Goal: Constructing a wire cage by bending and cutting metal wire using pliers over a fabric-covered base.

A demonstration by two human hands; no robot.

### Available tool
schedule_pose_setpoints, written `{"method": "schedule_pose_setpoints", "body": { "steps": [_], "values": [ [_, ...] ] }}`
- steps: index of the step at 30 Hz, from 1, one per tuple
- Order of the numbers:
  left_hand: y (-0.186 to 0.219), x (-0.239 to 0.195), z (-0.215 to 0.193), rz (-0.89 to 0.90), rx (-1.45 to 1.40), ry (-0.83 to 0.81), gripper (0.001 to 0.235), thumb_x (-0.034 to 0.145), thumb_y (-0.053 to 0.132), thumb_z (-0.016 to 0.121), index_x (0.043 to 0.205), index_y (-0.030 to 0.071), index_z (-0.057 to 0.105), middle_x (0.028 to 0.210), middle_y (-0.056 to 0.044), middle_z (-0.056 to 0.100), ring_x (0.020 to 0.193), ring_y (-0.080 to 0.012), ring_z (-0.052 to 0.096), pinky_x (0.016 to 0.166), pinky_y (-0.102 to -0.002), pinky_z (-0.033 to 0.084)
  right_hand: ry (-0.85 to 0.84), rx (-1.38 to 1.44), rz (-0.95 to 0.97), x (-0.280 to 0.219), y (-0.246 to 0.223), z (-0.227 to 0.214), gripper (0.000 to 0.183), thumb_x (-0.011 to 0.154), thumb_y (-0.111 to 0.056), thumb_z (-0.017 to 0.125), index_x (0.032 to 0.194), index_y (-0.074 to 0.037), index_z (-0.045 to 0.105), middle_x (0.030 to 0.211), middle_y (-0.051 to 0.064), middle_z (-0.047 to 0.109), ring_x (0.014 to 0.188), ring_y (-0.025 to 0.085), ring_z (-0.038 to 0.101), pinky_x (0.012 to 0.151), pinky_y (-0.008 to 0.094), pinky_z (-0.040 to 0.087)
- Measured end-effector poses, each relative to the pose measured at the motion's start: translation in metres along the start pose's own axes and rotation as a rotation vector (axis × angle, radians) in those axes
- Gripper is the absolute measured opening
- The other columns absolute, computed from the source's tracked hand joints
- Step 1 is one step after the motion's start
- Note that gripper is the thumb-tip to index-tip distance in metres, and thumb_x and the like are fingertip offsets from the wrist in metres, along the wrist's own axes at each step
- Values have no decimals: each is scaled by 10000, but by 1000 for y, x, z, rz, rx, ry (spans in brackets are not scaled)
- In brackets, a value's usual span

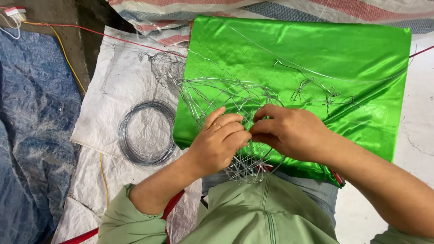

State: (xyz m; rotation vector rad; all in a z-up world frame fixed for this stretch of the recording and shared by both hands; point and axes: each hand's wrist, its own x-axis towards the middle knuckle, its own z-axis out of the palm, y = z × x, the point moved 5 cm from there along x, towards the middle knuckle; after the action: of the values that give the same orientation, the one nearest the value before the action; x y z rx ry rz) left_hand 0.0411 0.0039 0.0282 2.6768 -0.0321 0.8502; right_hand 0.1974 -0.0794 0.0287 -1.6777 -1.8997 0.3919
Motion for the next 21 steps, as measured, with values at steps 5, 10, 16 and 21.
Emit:
{"method": "schedule_pose_setpoints", "body": {
  "steps": [5, 10, 16, 21],
  "values": [
    [-8, -9, -6, -29, -89, 59, 475, 895, 498, 727, 1155, 103, 680, 1095, -72, 668, 1256, -320, 624, 1223, -511, 290, -139, 188, 55, 7, 3, 9, 64, 926, -240, 720, 927, -178, 735, 857, 27, 700, 687, 322, 733, 525, 436, 593],
    [-10, -11, -5, -27, -22, 62, 570, 849, 623, 703, 1136, 130, 686, 1127, -53, 674, 1287, -313, 599, 1239, -561, 209, -208, 316, 172, 13, 9, 9, 42, 835, -233, 770, 851, -196, 780, 757, 32, 718, 525, 226, 695, 467, 372, 552],
    [-16, -10, 2, -19, -38, 64, 474, 895, 599, 697, 1063, 156, 684, 1083, -23, 671, 1243, -272, 612, 1231, -560, 222, -270, 169, 190, 7, 18, 17, 91, 805, -308, 754, 832, -221, 750, 764, -14, 726, 702, 263, 759, 498, 428, 587],
    [-16, -9, 7, -18, -56, 57, 452, 899, 590, 696, 1030, 157, 689, 1070, -20, 668, 1224, -268, 613, 1220, -561, 245, -250, -183, 58, -3, 21, 25, 160, 853, -407, 686, 844, -252, 650, 757, -39, 624, 665, 327, 690, 494, 501, 555]
  ]
}}
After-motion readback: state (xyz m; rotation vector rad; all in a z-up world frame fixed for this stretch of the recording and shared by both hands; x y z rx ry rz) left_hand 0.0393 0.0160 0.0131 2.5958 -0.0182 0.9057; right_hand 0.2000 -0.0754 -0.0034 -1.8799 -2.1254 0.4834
